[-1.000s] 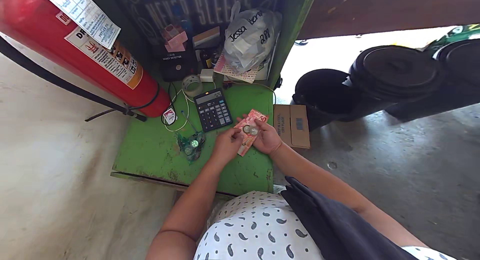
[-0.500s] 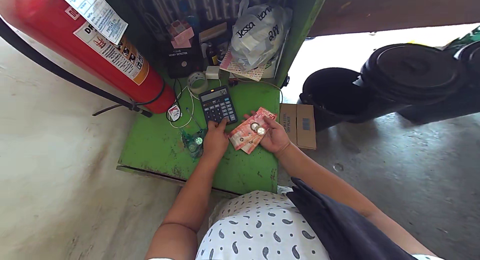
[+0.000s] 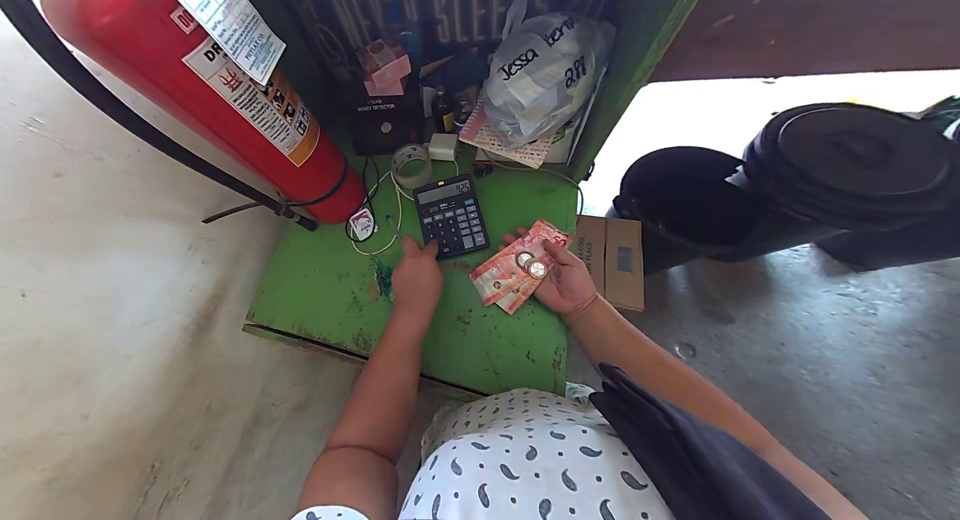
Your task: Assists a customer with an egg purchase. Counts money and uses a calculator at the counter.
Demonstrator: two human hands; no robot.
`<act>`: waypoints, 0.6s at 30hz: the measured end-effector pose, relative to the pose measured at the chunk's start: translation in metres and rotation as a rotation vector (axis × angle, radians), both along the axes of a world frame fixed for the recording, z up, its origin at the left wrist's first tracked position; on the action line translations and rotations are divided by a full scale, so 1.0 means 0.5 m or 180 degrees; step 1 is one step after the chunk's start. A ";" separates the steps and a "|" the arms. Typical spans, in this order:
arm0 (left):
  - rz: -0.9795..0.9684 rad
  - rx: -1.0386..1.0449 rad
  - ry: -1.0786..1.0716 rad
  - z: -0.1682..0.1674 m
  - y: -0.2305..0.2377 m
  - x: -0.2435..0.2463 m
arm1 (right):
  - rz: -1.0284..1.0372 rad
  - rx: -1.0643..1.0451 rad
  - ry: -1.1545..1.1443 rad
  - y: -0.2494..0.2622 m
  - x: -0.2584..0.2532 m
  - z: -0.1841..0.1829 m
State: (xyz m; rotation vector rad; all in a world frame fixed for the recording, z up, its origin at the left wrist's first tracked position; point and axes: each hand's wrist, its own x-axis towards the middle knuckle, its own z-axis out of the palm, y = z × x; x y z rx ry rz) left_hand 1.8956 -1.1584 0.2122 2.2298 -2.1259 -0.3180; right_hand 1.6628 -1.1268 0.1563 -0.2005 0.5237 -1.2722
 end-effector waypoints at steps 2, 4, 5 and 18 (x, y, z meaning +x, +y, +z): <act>-0.0004 0.0048 -0.0119 -0.005 -0.005 0.010 | 0.0019 -0.0011 0.0023 0.000 0.001 0.000; -0.0062 0.0033 -0.0146 -0.003 -0.010 0.014 | 0.0040 -0.0021 0.0014 -0.002 -0.001 -0.001; -0.0070 0.0001 -0.0122 -0.003 -0.014 0.015 | 0.0045 -0.0015 0.0015 -0.002 -0.001 -0.001; -0.0159 0.0003 -0.0026 -0.002 -0.033 -0.025 | 0.0125 -0.0039 -0.0170 -0.003 -0.004 -0.006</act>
